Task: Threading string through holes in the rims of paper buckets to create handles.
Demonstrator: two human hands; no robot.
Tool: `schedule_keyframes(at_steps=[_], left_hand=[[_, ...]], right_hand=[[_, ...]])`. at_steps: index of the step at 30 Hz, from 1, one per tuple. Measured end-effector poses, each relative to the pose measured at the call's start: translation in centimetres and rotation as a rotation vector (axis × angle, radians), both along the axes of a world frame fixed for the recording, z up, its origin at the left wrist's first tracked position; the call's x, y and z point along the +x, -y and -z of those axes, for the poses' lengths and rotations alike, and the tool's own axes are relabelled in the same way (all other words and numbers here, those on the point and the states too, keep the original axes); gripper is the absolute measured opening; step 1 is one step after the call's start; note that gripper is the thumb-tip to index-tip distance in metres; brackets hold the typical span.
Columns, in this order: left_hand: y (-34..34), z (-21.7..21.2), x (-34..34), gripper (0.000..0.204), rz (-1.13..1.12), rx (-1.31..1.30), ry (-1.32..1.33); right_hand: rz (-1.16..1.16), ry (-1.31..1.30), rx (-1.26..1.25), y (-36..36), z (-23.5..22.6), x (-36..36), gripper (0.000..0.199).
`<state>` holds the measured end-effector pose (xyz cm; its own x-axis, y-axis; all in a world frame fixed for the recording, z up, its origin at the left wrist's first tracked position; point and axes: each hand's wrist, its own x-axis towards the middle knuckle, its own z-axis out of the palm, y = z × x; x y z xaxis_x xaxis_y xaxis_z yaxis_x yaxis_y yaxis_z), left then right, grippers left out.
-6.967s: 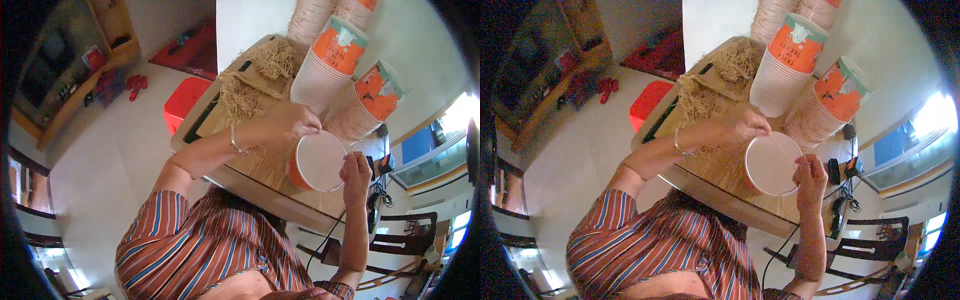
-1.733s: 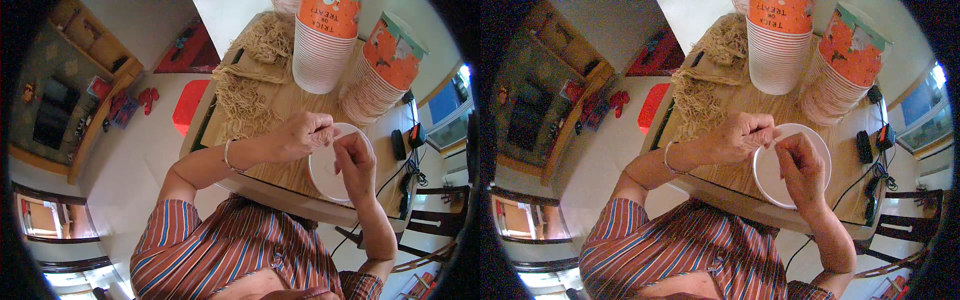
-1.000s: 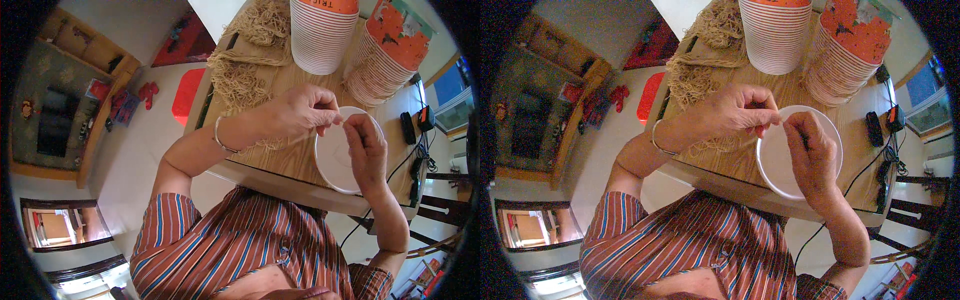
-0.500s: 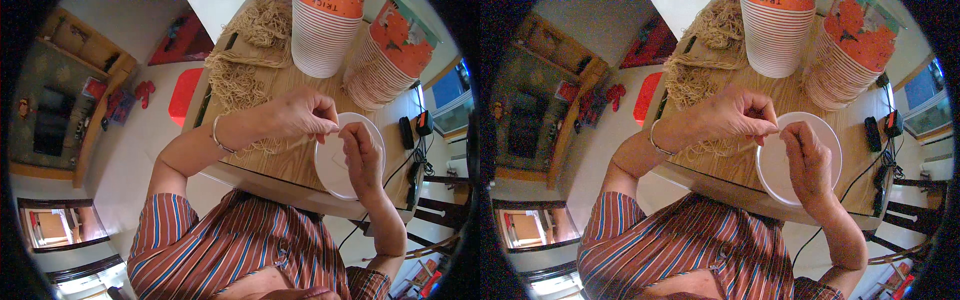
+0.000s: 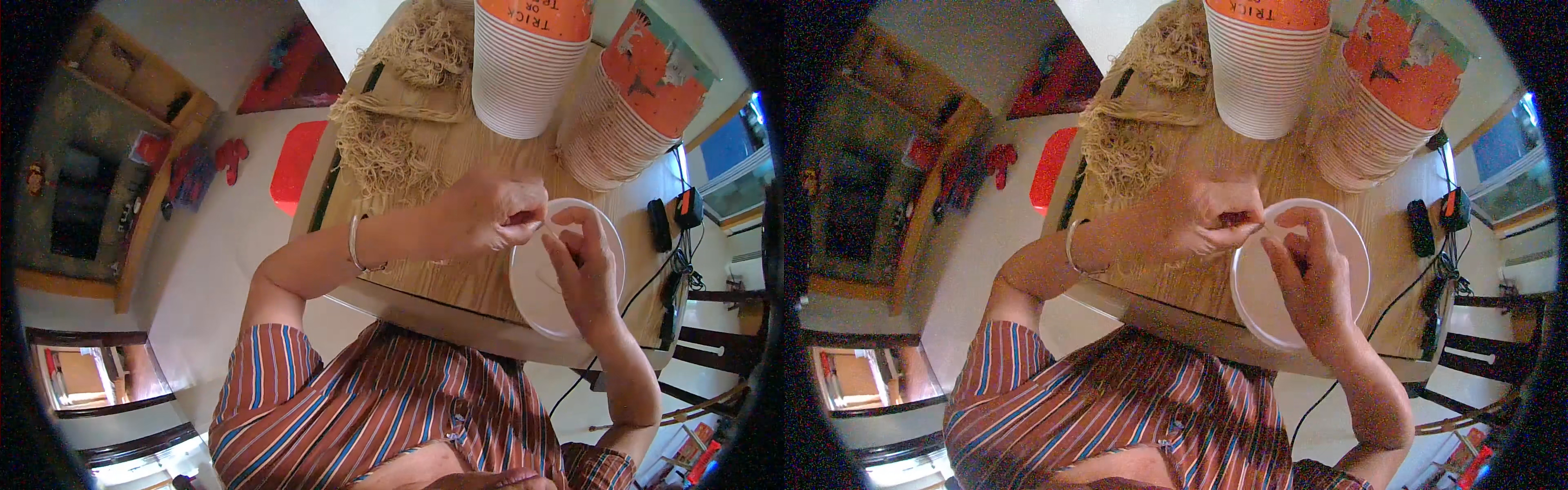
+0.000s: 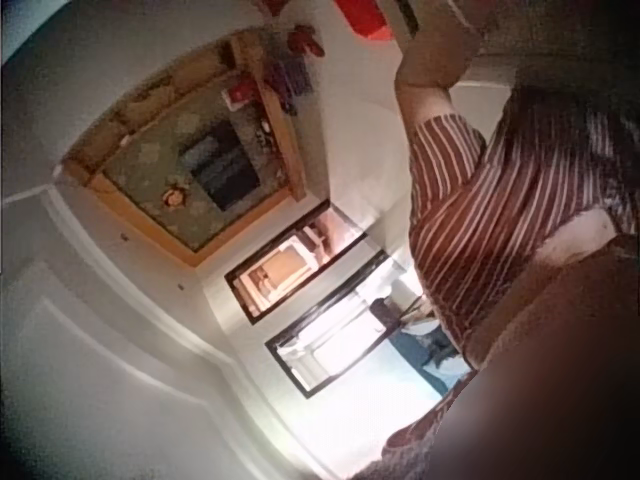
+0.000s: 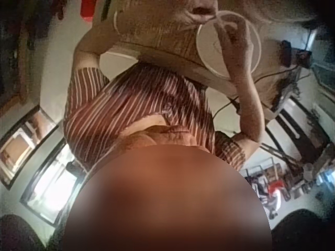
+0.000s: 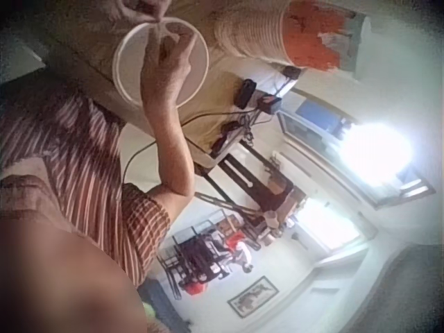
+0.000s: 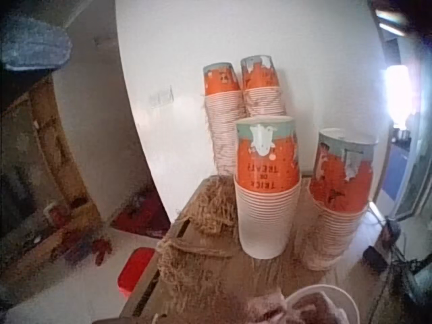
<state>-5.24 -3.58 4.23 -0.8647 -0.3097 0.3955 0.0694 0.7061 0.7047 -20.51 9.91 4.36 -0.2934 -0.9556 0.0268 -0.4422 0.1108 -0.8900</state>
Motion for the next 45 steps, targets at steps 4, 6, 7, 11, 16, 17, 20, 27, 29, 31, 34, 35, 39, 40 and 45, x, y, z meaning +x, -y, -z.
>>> schedule_keyframes(at_steps=[4, 6, 7, 11, 16, 17, 20, 27, 29, 31, 34, 35, 39, 40, 45], left_hand=[[-0.2, 0.0, 0.0, 0.01, 0.024, 0.064, -0.008], [-0.4, 0.0, 0.1, 0.01, 0.023, 0.067, -0.021], [-0.4, 0.0, 0.0, 0.01, 0.025, 0.07, -0.037], [-0.3, 0.5, -0.3, 0.007, 0.044, 0.07, -0.008], [-0.2, 1.8, -0.8, 0.01, 0.085, 0.014, -0.072], [-0.1, 2.0, -0.8, 0.01, 0.087, 0.022, -0.064], [0.1, 2.6, -1.0, 0.01, 0.133, -0.079, -0.166], [0.2, 2.0, -1.1, 0.009, 0.123, -0.071, -0.117], [0.2, 2.0, -0.9, 0.009, 0.113, -0.051, -0.1], [0.3, 2.1, -0.7, 0.01, 0.035, -0.018, -0.078], [0.4, 2.1, -0.4, 0.01, -0.061, 0.148, 0.027], [0.5, 2.3, -0.4, 0.01, -0.063, 0.146, 0.03], [0.4, 2.9, -0.6, 0.011, -0.158, 0.246, 0.073], [0.2, 2.9, -0.5, 0.012, -0.178, 0.313, 0.118], [-0.1, 3.7, -0.4, 0.019, -0.108, 0.463, 0.174]], right_hand=[[-0.027, -0.18, -0.051, -0.3, -0.6, 0.0, 0.017], [-0.037, -0.209, -0.149, -0.3, 0.2, 0.0, 0.013], [-0.043, -0.243, -0.245, -0.3, 0.4, -0.1, 0.01], [-0.018, -0.194, -0.228, -0.6, 0.5, -0.3, 0.004], [0.007, 0.167, 0.083, -0.2, -0.1, -1.1, 0.007], [0.016, 0.301, 0.154, -0.1, -0.7, -1.0, 0.009], [0.014, 0.682, 0.322, -0.2, -0.9, -1.8, 0.011], [0.06, 0.925, 0.381, -0.2, -0.6, -1.9, 0.011], [0.047, 0.957, 0.388, -0.2, -0.4, -2.1, 0.01], [0.089, 0.954, 0.401, -0.2, -0.4, -2.1, 0.01], [0.129, 0.957, 0.423, -0.5, 0.0, -2.4, 0.01], [0.128, 0.964, 0.432, -0.5, 0.2, -2.5, 0.01], [0.162, 0.964, 0.438, -0.2, 0.2, -2.4, 0.011], [0.136, 0.965, 0.447, -0.1, 0.4, -2.5, 0.011], [0.108, 0.937, 0.464, 0.1, 0.7, -2.5, 0.011]])
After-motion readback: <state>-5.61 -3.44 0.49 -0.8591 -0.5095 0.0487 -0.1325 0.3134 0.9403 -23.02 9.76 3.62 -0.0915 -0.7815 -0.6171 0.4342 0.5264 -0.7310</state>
